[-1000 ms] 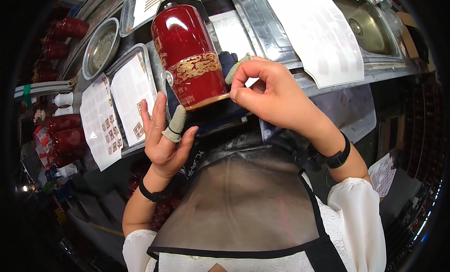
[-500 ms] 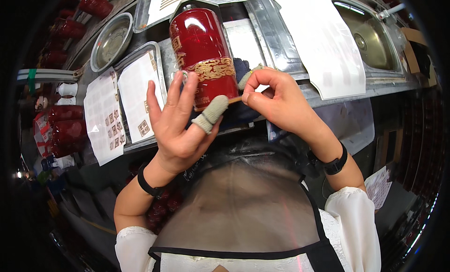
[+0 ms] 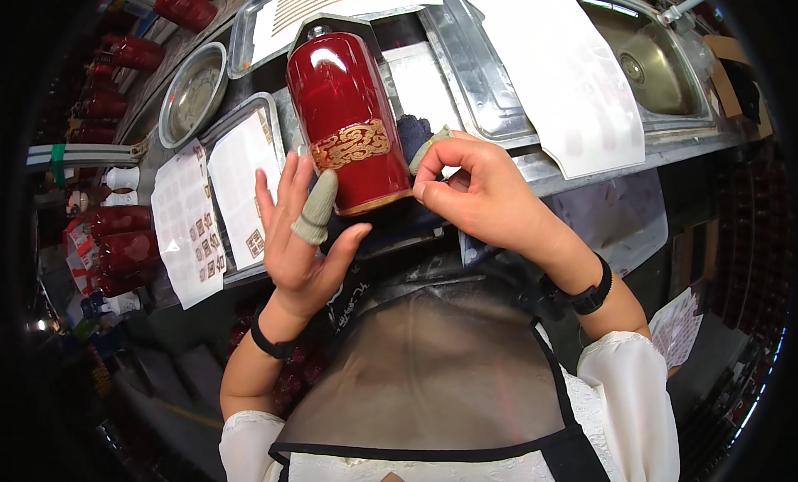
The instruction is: Applying decorative and informational labels to large red ceramic or glass bottles on a manufacturing line.
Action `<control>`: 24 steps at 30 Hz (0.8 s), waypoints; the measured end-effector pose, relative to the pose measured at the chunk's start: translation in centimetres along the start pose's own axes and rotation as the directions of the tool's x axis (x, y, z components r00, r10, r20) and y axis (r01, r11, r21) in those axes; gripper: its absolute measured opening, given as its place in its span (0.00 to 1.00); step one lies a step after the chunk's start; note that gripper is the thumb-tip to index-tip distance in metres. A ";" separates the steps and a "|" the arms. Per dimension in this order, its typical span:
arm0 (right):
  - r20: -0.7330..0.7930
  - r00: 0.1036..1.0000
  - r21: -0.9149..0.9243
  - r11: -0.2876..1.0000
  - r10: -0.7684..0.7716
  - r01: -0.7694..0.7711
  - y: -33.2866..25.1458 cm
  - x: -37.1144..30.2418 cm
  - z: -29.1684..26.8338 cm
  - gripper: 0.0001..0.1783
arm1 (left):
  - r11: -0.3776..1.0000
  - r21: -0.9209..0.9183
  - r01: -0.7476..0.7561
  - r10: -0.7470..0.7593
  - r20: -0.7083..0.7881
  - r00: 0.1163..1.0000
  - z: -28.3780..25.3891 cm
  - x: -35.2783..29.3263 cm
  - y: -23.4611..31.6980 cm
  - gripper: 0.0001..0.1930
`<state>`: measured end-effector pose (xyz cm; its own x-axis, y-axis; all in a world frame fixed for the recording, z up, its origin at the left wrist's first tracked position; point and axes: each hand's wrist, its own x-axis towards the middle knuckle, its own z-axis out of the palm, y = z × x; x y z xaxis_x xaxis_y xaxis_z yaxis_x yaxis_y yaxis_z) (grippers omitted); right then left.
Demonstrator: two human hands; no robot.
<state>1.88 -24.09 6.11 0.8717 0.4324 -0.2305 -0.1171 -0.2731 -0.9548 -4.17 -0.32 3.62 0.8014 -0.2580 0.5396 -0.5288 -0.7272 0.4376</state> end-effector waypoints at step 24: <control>-0.031 1.000 0.024 1.000 -0.002 0.003 0.4 0.5 0.2 0.03 | 0.979 0.181 -0.091 0.106 -0.074 0.992 2.6 2.6 1.4 0.22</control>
<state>2.22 -23.83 5.54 0.8862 0.4061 -0.2228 -0.1263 -0.2509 -0.9597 -2.07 -3.66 3.79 0.7180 -0.2854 0.6349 -0.5402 -0.8037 0.2496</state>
